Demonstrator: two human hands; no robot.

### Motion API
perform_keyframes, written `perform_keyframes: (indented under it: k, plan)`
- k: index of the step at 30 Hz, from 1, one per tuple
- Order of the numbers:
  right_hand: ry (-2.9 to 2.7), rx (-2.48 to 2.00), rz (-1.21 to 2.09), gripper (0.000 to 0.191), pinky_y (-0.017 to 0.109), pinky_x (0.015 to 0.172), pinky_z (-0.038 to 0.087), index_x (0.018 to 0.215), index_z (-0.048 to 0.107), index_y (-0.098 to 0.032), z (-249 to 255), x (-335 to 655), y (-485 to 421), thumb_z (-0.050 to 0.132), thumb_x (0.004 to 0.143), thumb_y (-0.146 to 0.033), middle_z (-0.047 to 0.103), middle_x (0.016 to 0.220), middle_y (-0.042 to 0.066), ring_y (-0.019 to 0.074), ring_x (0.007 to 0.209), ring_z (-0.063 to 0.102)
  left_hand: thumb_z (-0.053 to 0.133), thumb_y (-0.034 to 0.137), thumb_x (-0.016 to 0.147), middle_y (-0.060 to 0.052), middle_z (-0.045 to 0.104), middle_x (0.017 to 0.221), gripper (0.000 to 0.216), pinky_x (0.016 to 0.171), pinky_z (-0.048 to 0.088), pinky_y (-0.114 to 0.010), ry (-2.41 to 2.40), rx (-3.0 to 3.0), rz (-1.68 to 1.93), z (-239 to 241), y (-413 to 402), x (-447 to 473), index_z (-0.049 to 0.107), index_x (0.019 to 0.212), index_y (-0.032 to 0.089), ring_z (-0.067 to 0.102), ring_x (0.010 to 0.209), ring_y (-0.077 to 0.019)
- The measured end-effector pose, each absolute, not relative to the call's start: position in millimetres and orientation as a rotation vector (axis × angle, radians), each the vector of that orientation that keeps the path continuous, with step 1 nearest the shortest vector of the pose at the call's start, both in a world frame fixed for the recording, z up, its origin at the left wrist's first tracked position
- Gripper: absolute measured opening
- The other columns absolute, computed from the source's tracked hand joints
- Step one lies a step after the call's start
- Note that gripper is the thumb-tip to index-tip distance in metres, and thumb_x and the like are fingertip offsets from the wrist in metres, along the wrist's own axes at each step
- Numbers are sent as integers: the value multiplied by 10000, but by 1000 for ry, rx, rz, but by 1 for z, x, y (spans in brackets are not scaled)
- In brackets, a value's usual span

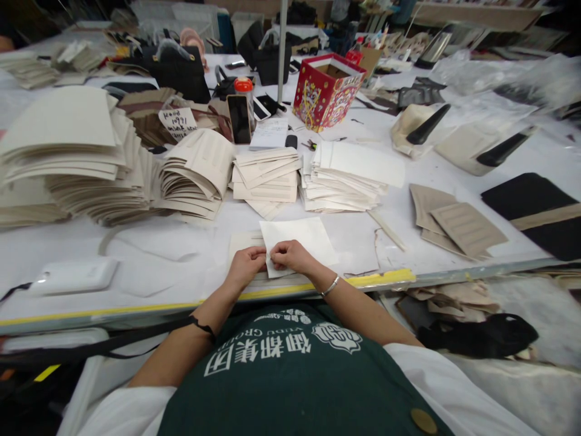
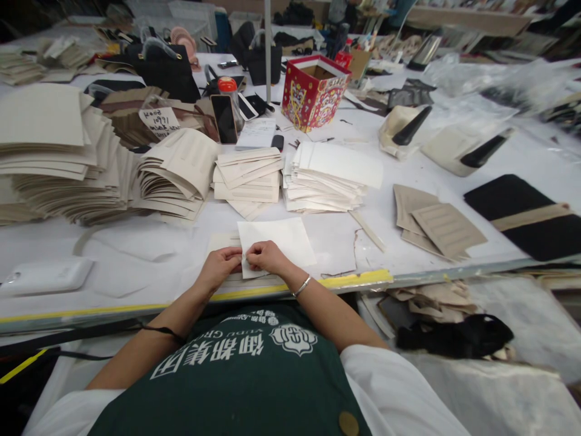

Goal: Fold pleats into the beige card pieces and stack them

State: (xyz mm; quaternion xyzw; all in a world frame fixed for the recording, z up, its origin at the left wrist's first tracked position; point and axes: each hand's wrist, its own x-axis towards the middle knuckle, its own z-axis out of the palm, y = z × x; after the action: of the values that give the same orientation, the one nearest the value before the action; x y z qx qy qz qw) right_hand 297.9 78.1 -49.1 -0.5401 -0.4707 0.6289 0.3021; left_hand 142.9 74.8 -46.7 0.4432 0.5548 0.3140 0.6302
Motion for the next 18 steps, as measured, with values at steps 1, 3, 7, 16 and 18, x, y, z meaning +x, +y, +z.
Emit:
perform_keyframes:
  k: [1, 3, 7, 16, 18]
  plan:
    - [-1223, -1424, 1685, 37, 203, 478, 457, 626, 589, -154, -48, 298, 78, 559, 609, -167, 576, 465, -32, 95, 453, 539, 575, 185, 678, -26, 696, 754, 244, 686, 550, -301, 1263, 1005, 726, -45, 75, 144, 641, 906, 126, 654, 676, -160]
    - [-1181, -1395, 1718, 36, 205, 486, 464, 630, 580, -154, -46, 298, 79, 564, 616, -184, 583, 477, -31, 90, 451, 540, 577, 208, 692, -37, 695, 801, 290, 673, 549, -295, 1250, 1005, 744, -41, 73, 146, 611, 970, 132, 652, 701, -159]
    - [-1132, -1325, 1788, 93, 195, 468, 443, 639, 566, -151, -43, 297, 78, 602, 610, -232, 582, 488, -28, 84, 448, 535, 602, 282, 695, -37, 669, 788, 391, 608, 534, -267, 1233, 1178, 760, -34, 74, 148, 558, 1054, 135, 633, 658, -147]
    - [-622, -1080, 1416, 175, 198, 399, 312, 587, 407, -213, -38, 389, 89, 527, 624, -334, 392, 478, -57, 74, 414, 372, 530, 246, 716, 3, 596, 717, 416, 628, 499, -271, 1477, 1542, 699, -43, 87, 112, 505, 1117, 140, 583, 614, -131]
    - [-606, -1089, 1385, 166, 202, 418, 326, 587, 405, -215, -42, 399, 89, 519, 624, -328, 383, 489, -55, 81, 433, 371, 525, 215, 722, -38, 614, 813, 418, 720, 492, -312, 1595, 1843, 705, -39, 85, 111, 498, 1133, 144, 599, 699, -159]
